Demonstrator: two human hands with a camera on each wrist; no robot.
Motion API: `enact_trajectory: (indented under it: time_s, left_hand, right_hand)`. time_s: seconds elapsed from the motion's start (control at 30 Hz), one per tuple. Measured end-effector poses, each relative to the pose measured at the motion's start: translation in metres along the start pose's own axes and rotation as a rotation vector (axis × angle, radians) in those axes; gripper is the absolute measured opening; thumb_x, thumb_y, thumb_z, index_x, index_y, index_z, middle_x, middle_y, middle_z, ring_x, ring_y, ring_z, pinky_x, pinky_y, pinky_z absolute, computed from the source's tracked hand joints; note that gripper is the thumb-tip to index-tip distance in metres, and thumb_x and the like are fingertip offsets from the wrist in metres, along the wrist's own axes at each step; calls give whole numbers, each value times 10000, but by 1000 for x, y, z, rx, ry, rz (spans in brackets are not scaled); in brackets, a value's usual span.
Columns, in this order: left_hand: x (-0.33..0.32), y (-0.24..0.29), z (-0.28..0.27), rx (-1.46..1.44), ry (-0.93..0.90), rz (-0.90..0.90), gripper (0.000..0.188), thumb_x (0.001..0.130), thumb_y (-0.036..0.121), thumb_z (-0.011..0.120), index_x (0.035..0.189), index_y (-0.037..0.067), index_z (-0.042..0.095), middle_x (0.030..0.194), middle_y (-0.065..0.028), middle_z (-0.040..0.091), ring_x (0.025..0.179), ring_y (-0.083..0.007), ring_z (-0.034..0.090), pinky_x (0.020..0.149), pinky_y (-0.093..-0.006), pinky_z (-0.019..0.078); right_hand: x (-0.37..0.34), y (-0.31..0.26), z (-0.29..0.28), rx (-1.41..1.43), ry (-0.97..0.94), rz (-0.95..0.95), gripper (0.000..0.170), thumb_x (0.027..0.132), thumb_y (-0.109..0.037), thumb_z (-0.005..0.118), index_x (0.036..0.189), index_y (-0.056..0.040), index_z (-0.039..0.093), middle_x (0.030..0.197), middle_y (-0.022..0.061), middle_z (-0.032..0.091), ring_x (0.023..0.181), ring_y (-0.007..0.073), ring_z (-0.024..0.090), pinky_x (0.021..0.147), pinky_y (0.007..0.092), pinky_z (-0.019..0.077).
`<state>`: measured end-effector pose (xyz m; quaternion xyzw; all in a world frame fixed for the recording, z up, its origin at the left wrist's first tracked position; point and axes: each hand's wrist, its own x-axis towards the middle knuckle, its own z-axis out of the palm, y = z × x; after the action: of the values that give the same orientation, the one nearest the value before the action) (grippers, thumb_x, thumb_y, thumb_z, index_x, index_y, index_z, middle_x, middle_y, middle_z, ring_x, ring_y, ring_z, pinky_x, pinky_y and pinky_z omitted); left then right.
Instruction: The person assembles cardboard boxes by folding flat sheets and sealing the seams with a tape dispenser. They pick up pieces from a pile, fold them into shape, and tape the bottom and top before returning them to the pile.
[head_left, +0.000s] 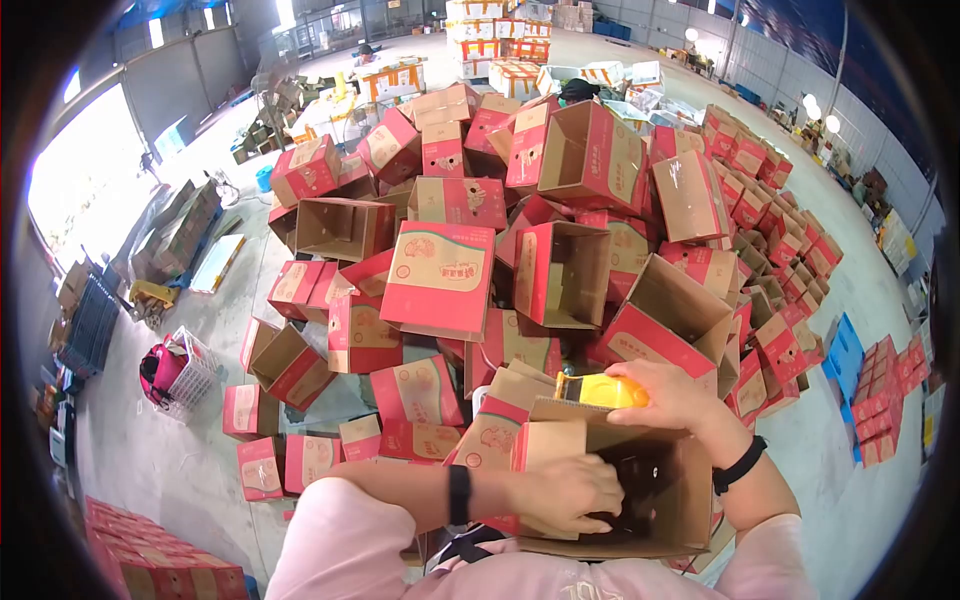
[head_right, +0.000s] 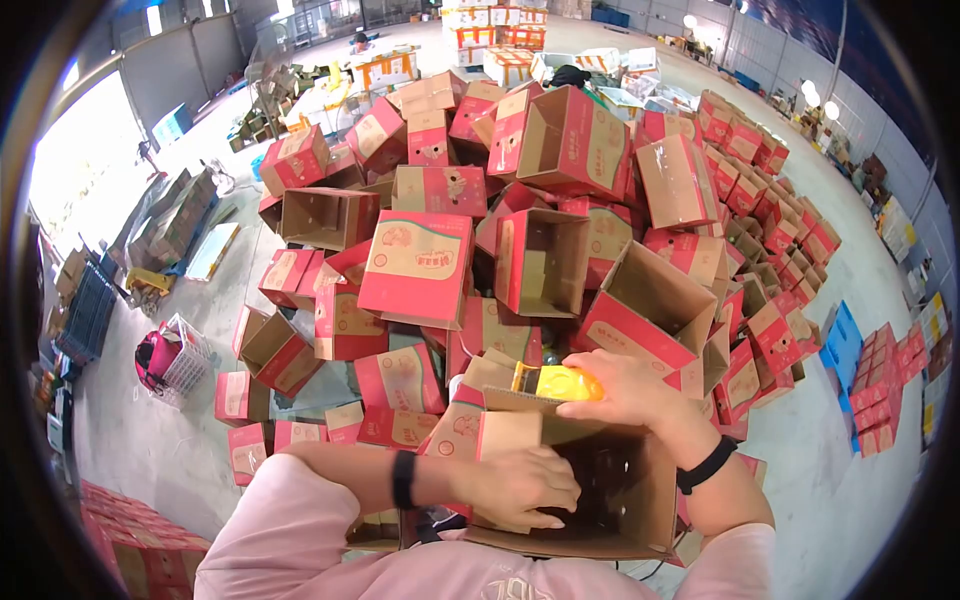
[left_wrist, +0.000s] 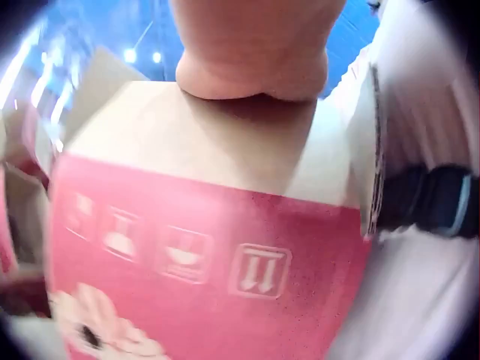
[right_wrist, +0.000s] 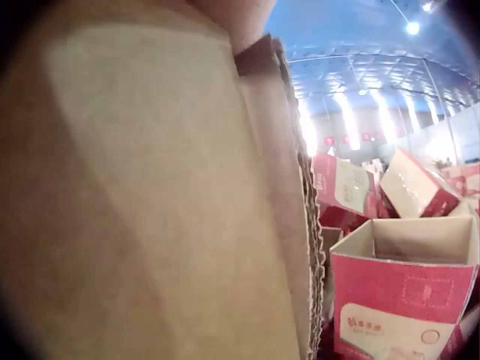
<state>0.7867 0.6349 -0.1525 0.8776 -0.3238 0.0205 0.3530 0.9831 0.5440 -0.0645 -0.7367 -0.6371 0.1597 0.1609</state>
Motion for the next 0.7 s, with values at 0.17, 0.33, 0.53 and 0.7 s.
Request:
enact_trajectory:
  time_s: [0.17, 0.33, 0.53, 0.7]
  left_hand:
    - [22, -30, 30, -63, -595, -257, 566, 864, 404, 572, 1295, 55, 461, 1338, -179, 443, 1275, -338, 393, 1043, -456, 333]
    - [130, 8, 5, 152, 331, 400, 614, 828, 372, 613, 1301, 22, 439, 1389, -198, 375, 1367, -358, 249, 1135, -487, 178]
    - [56, -20, 6, 176, -72, 121, 620, 842, 418, 578, 1272, -14, 460, 1419, -174, 362, 1373, -338, 250, 1141, -474, 175]
    - [26, -19, 3, 221, -121, 8, 572, 907, 429, 507, 1261, -21, 484, 1373, -185, 430, 1331, -335, 337, 1125, -423, 238]
  right_hand:
    - [-53, 57, -16, 571, 263, 203, 469, 811, -276, 688, 1172, -20, 533, 1113, 96, 598, 1037, 202, 580, 896, 328, 461]
    - [-79, 76, 20, 910, 514, 305, 520, 768, -82, 703, 1233, 8, 486, 1180, 66, 554, 1071, 149, 542, 923, 283, 437]
    - [-100, 74, -33, 963, 751, 327, 491, 765, -162, 665, 1202, -8, 501, 1043, 42, 595, 790, 74, 561, 644, 193, 452]
    - [-73, 33, 10, 1225, 358, 351, 554, 728, -267, 699, 1203, -27, 544, 857, 21, 593, 581, 72, 532, 521, 191, 438]
